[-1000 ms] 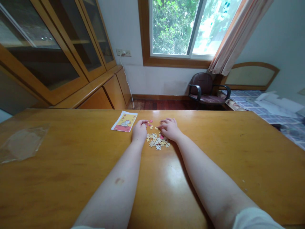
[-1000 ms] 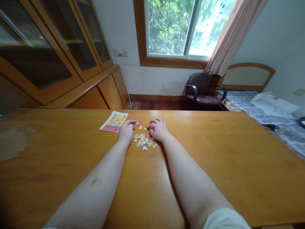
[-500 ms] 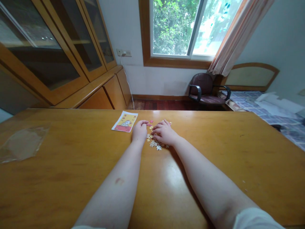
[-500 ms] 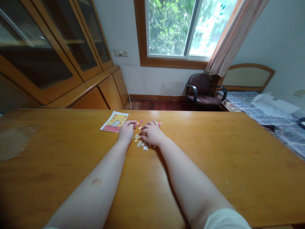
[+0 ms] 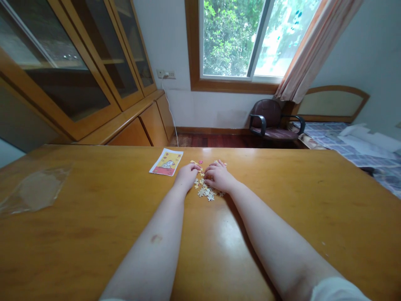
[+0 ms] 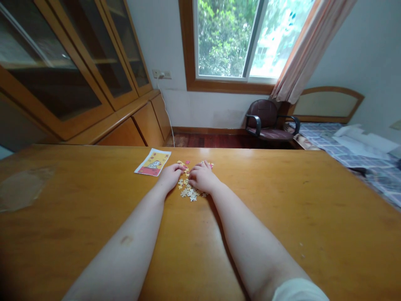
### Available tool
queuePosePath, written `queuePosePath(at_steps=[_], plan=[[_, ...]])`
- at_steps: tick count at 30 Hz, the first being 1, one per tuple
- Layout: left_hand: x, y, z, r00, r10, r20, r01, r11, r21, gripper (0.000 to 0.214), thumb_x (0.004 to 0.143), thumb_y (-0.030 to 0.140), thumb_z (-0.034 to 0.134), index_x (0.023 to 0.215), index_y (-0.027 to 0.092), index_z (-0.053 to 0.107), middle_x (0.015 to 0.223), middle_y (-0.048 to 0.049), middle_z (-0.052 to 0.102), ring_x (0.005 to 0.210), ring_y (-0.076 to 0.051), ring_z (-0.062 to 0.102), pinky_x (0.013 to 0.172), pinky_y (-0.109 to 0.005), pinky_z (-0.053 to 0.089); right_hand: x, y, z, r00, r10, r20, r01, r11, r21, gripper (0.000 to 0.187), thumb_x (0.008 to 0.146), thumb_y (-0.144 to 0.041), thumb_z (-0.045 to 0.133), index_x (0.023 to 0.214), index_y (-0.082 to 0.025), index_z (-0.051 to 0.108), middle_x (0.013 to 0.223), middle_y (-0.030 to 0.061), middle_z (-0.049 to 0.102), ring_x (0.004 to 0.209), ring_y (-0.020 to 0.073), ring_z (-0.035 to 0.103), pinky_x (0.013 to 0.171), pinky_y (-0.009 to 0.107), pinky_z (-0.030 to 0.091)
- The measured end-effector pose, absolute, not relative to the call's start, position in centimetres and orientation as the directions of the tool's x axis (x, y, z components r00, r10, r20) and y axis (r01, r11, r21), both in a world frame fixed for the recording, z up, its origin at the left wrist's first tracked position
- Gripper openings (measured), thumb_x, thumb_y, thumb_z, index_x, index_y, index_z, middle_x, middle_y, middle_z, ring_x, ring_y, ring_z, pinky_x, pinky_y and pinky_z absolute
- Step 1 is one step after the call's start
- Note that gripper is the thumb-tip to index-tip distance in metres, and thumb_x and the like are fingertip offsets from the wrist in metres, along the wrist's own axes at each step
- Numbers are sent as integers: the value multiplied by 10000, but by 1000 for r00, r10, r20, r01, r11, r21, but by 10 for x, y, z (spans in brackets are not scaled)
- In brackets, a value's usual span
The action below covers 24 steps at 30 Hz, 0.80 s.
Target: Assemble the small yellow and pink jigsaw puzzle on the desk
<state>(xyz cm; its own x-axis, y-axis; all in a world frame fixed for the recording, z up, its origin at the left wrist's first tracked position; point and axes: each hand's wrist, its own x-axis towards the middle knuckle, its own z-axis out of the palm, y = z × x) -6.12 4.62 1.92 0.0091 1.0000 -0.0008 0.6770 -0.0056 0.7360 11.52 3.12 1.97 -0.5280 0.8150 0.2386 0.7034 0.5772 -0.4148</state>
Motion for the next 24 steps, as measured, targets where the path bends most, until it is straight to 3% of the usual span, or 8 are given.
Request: queuePosePath(at_steps=[6,10,16,21,24], plan=[[-62,40,27,-104,994,-24,874,103,474,278,819,253,429,872,224,700,968,-91,733,910,-265,656,760,-333,483,119,37,14,-487,829,277,682,558,-473,62,762,-252,708,709,-220,702,921,28,711,1019,229,551,1093,525,186],[-61,38,31,-128,990,-53,912,139,386,307,838,288,415,935,222,699,988,-120,732,917,-282,660,731,-336,476,120,37,16,-476,825,303,667,564,-487,36,766,-235,693,739,-222,712,910,31,710,989,220,557,1074,496,224],[-57,38,31,4,998,-61,914,21,405,295,825,286,438,856,236,728,926,-83,747,872,-244,659,712,-294,459,122,35,17,-531,811,245,661,578,-479,164,770,-272,688,922,-288,747,1062,34,692,1074,251,522,1090,559,165],[-58,38,31,51,995,-88,861,1,509,278,800,266,470,877,251,737,829,-29,752,799,-201,657,680,-264,454,121,35,16,-537,809,240,654,579,-488,86,731,-265,722,815,-262,741,1048,32,687,1095,261,516,1100,576,137],[-59,39,29,77,993,-87,832,-16,555,276,795,259,479,898,263,735,820,-8,751,803,-196,657,701,-268,462,121,36,16,-526,807,268,627,581,-519,47,700,-230,745,737,-230,715,977,29,697,1042,242,547,1084,526,212]])
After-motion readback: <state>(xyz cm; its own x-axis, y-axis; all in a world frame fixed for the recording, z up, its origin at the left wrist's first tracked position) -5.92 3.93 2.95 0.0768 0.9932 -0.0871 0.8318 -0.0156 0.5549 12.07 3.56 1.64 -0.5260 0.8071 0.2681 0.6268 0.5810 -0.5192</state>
